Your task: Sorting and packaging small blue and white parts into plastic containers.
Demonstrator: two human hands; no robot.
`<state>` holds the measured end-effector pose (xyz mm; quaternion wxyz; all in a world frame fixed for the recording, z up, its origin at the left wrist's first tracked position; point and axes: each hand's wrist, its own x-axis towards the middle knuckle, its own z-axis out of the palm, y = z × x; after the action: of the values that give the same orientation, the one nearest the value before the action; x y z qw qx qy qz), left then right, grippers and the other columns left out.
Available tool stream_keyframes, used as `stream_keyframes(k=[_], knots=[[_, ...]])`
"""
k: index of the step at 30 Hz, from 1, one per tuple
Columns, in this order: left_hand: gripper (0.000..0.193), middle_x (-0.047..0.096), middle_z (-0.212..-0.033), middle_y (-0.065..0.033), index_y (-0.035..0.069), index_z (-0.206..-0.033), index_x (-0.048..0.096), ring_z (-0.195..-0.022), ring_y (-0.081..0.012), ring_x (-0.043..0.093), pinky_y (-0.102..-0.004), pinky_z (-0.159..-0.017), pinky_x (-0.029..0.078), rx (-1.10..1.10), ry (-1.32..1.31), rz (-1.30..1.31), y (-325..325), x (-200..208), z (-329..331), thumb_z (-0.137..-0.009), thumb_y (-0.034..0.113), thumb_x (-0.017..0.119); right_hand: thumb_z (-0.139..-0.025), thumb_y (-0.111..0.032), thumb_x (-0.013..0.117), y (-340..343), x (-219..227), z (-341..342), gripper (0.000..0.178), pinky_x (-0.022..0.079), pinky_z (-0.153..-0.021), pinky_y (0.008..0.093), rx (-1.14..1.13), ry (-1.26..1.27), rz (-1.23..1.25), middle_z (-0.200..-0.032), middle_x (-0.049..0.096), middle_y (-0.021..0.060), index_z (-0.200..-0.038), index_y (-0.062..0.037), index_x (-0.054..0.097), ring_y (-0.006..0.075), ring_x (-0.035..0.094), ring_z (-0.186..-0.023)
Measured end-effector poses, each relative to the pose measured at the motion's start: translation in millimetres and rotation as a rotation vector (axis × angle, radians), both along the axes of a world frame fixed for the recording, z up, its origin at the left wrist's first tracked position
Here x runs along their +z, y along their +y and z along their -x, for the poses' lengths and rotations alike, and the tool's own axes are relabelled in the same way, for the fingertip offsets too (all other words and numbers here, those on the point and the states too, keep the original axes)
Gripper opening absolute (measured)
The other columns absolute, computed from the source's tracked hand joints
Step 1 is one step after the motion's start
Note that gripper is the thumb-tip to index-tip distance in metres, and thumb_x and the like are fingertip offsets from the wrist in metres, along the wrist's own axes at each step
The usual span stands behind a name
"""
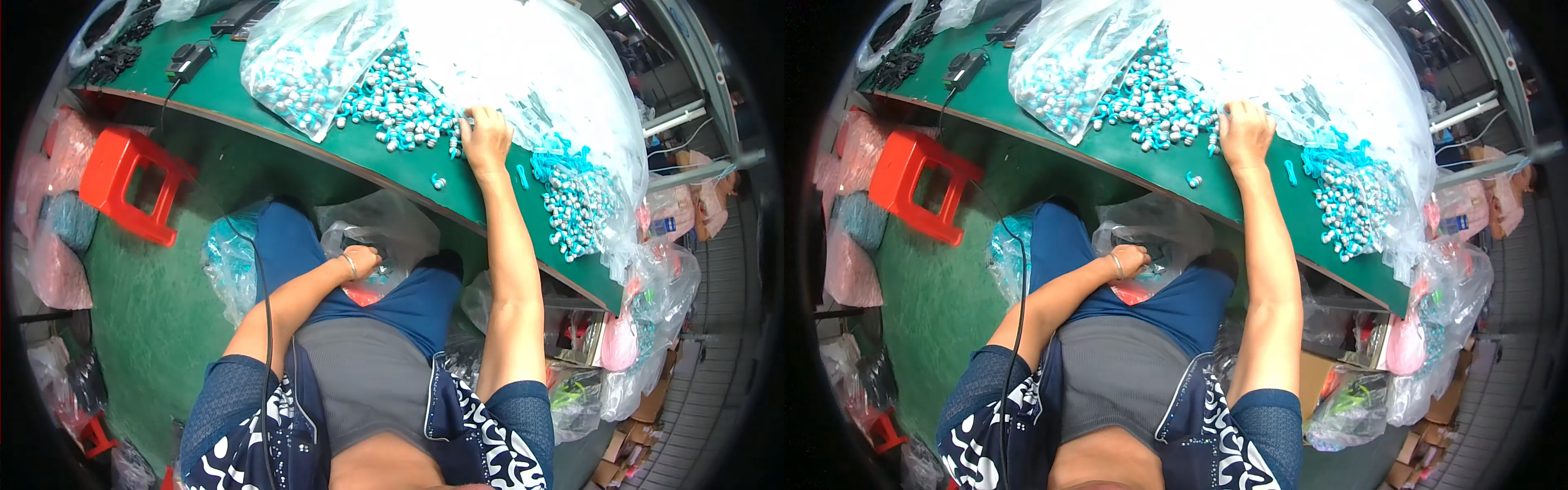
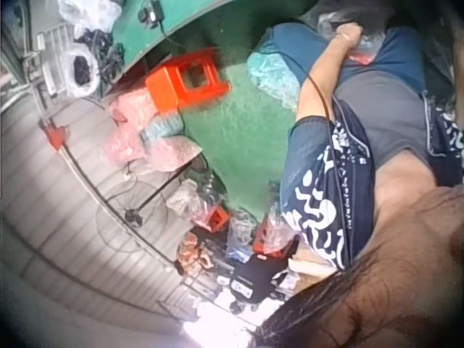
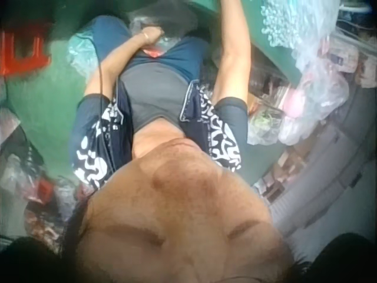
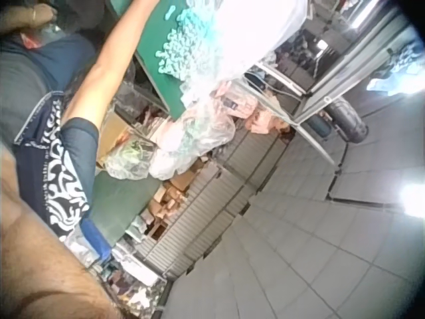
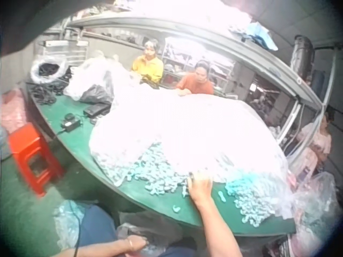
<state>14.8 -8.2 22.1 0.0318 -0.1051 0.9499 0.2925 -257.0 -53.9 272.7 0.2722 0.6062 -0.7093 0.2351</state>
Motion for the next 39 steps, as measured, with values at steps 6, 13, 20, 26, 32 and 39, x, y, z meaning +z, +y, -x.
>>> stream_keyframes(k=[6, 13, 20, 26, 32, 39], knots=[[0.012, 0.066, -0.091, -0.0096, 0.008, -0.091, 0.070, -0.085, -0.0320, 0.066, -0.0427, -0.075, 0.054, 0.000, 0.355, -0.098, 3, 76, 5, -0.085, 0.016, 0.065, -0.074, -0.016, 0.076, 36, 7, -2, 0.018, 0.041, -0.083, 0.0415, 0.062, 0.008, 0.074, -0.089, 0.065, 0.0034, -0.087, -0.0125, 0.064, 0.0254, 0.063, -0.087], [0.012, 0.062, -0.083, -0.0074, 0.007, -0.089, 0.064, -0.078, -0.0278, 0.064, -0.0399, -0.066, 0.053, 0.082, 0.955, -0.012, -6, 213, 39, -0.078, 0.008, 0.069, -0.074, -0.014, 0.074, 122, 12, -21, 0.017, 0.038, -0.088, 0.0413, -0.089, 0.038, 0.112, -0.093, 0.063, 0.0026, -0.085, -0.0122, 0.061, 0.0239, 0.059, -0.096], [0.027, 0.062, -0.098, -0.0088, 0.008, -0.101, 0.067, -0.091, -0.0289, 0.060, -0.0396, -0.080, 0.050, 0.342, 0.827, 0.289, -27, 241, 67, -0.075, 0.011, 0.074, -0.073, -0.013, 0.076, 165, -6, -51, 0.018, 0.037, -0.092, 0.0437, -0.107, 0.013, 0.079, -0.097, 0.064, 0.0031, -0.086, -0.0113, 0.063, 0.0236, 0.060, -0.097], [0.024, 0.060, -0.101, -0.0100, 0.006, -0.101, 0.066, -0.093, -0.0298, 0.060, -0.0400, -0.080, 0.051, 0.402, 0.744, 0.310, -37, 231, 69, -0.078, 0.007, 0.072, -0.075, -0.012, 0.075, 164, -8, -67, 0.016, 0.037, -0.092, 0.0440, -0.047, -0.058, 0.045, -0.095, 0.064, 0.0025, -0.086, -0.0105, 0.064, 0.0216, 0.061, -0.096], [0.020, 0.062, -0.095, -0.0100, 0.006, -0.100, 0.066, -0.090, -0.0302, 0.062, -0.0403, -0.078, 0.052, 0.325, 0.823, 0.224, -52, 229, 74, -0.080, 0.001, 0.068, -0.073, 0.004, 0.069, 170, -1, -22, 0.018, 0.051, -0.082, 0.0398, 0.252, -0.199, -0.019, -0.101, 0.067, 0.0092, -0.089, -0.0055, 0.065, 0.0293, 0.066, -0.094], [0.028, 0.063, -0.098, -0.0096, 0.009, -0.108, 0.068, -0.093, -0.0298, 0.063, -0.0399, -0.079, 0.052, 0.177, 0.747, 0.170, -54, 234, 96, -0.081, 0.002, 0.067, -0.075, 0.010, 0.063, 154, 7, 14, 0.023, 0.053, -0.082, 0.0412, 0.246, -0.282, -0.063, -0.108, 0.065, 0.0121, -0.092, -0.0049, 0.067, 0.0322, 0.065, -0.099]])
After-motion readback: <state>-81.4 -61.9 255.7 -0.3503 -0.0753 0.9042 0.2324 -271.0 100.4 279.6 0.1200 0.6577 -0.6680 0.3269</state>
